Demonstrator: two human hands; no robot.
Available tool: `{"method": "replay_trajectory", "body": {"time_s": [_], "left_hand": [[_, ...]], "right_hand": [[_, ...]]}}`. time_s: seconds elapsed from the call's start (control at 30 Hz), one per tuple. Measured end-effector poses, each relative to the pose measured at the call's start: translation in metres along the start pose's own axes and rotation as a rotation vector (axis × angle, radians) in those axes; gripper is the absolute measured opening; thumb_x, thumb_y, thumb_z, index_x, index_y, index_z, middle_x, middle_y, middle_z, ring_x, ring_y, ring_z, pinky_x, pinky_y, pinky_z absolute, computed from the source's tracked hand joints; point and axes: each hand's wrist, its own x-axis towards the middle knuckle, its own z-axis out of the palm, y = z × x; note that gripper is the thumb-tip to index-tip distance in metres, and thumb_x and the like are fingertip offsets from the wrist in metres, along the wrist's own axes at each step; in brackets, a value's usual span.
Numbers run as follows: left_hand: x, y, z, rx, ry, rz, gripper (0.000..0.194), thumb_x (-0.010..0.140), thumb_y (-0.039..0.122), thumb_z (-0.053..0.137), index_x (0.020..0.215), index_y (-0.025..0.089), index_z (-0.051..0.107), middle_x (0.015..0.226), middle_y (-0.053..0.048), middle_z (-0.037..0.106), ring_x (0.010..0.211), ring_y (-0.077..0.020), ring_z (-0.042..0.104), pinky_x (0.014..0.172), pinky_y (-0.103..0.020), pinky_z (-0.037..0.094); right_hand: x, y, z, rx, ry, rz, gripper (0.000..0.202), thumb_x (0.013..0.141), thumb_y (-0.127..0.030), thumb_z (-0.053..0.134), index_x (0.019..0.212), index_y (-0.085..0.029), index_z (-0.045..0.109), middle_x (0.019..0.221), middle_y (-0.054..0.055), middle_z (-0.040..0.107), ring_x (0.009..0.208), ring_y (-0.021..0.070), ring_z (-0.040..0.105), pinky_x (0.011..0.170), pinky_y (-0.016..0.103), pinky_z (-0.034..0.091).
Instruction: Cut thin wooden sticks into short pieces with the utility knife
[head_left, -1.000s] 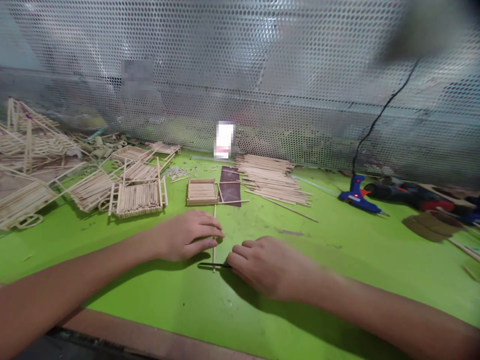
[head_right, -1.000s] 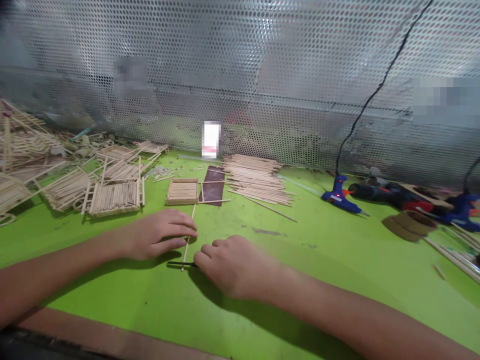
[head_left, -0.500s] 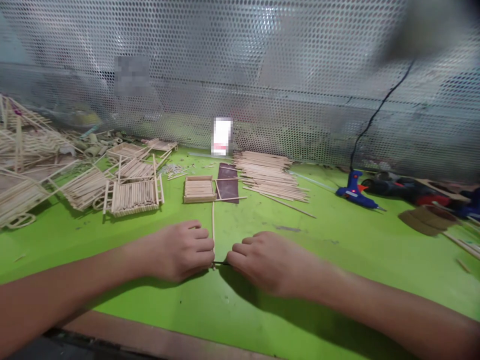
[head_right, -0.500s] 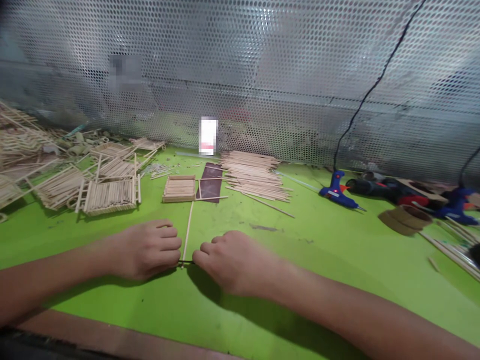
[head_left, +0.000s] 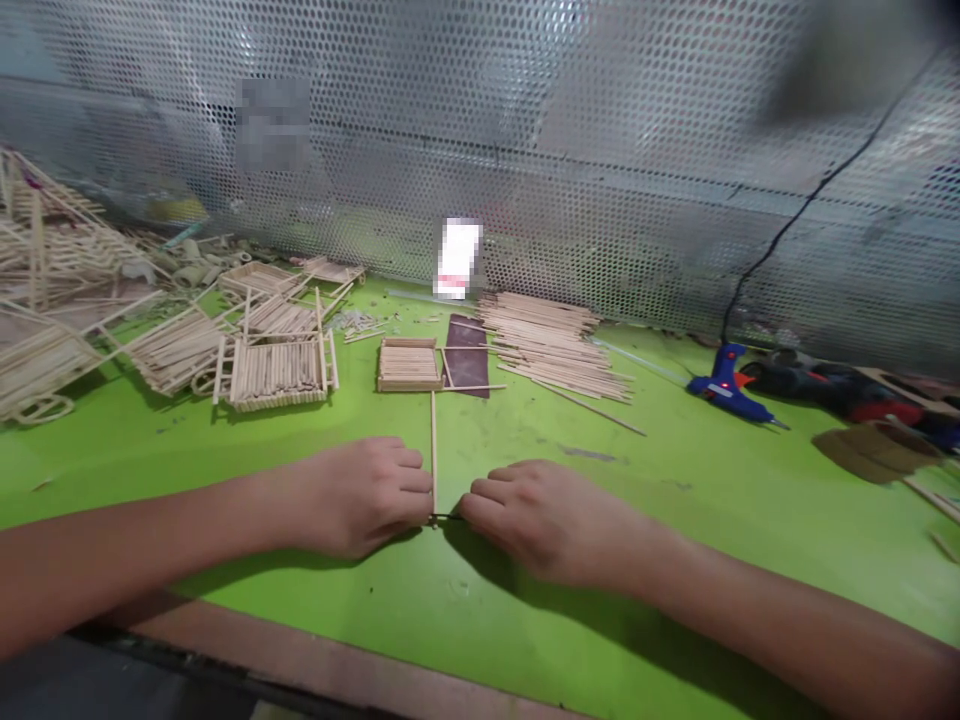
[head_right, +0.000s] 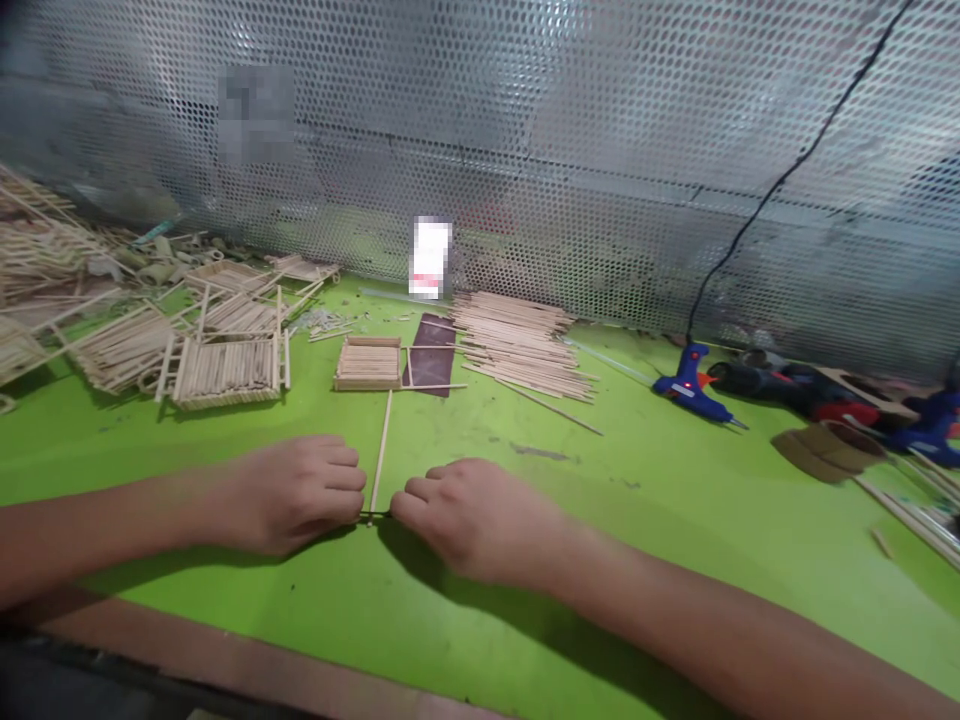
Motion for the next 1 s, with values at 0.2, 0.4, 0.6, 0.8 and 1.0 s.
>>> {"method": "replay_trajectory", "body": {"time_s": [0.2,0.4,0.6,0.8,1.0], "left_hand": [[-0.011,0.0,0.001,0.061,-0.016,-0.031,0.023,0.099,0.014,0.054,0.077,0.02,0.052,0.074,-0.002,0.061,0.069,-0.0189,0.049,0.064,-0.038,0.033],[-0.014,0.003,-0.002,0.015,0.021,-0.207,0.029,0.103,0.044,0.054,0.103,0.017,0.064,0.098,-0.007,0.071,0.084,-0.0229,0.062,0.076,-0.04,0.045],[-0.005,0.01,0.009,-0.077,0.137,-0.277,0.039,0.098,0.049,0.062,0.117,0.016,0.072,0.12,-0.01,0.077,0.105,-0.0284,0.072,0.091,-0.044,0.054],[-0.004,0.01,0.016,-0.075,0.171,-0.275,0.03,0.102,0.043,0.059,0.108,0.019,0.077,0.117,-0.008,0.08,0.101,-0.0258,0.077,0.085,-0.039,0.06],[-0.006,0.012,0.013,-0.112,0.172,-0.286,0.025,0.101,0.039,0.062,0.108,0.019,0.076,0.118,-0.007,0.079,0.103,-0.0243,0.077,0.097,-0.041,0.058]], "right_hand": [[0.008,-0.002,0.0,-0.036,-0.018,0.016,0.007,0.096,-0.014,0.056,0.093,-0.019,0.06,0.078,0.001,0.066,0.065,0.0163,0.054,0.06,0.032,0.029],[0.008,-0.007,0.003,-0.104,-0.006,0.061,0.008,0.101,-0.02,0.057,0.094,-0.019,0.06,0.079,0.001,0.068,0.066,0.0176,0.057,0.061,0.033,0.03],[0.008,-0.007,0.011,-0.09,0.036,0.076,0.011,0.106,-0.026,0.055,0.1,-0.019,0.061,0.083,0.002,0.069,0.07,0.018,0.058,0.062,0.033,0.03],[0.007,-0.005,0.012,-0.096,0.065,0.054,0.01,0.105,-0.025,0.055,0.1,-0.019,0.061,0.081,0.002,0.069,0.067,0.0176,0.057,0.061,0.033,0.03],[-0.003,-0.002,0.011,-0.074,0.142,0.043,0.018,0.107,-0.024,0.051,0.093,-0.019,0.06,0.075,0.001,0.066,0.063,0.016,0.054,0.061,0.034,0.028]]}}
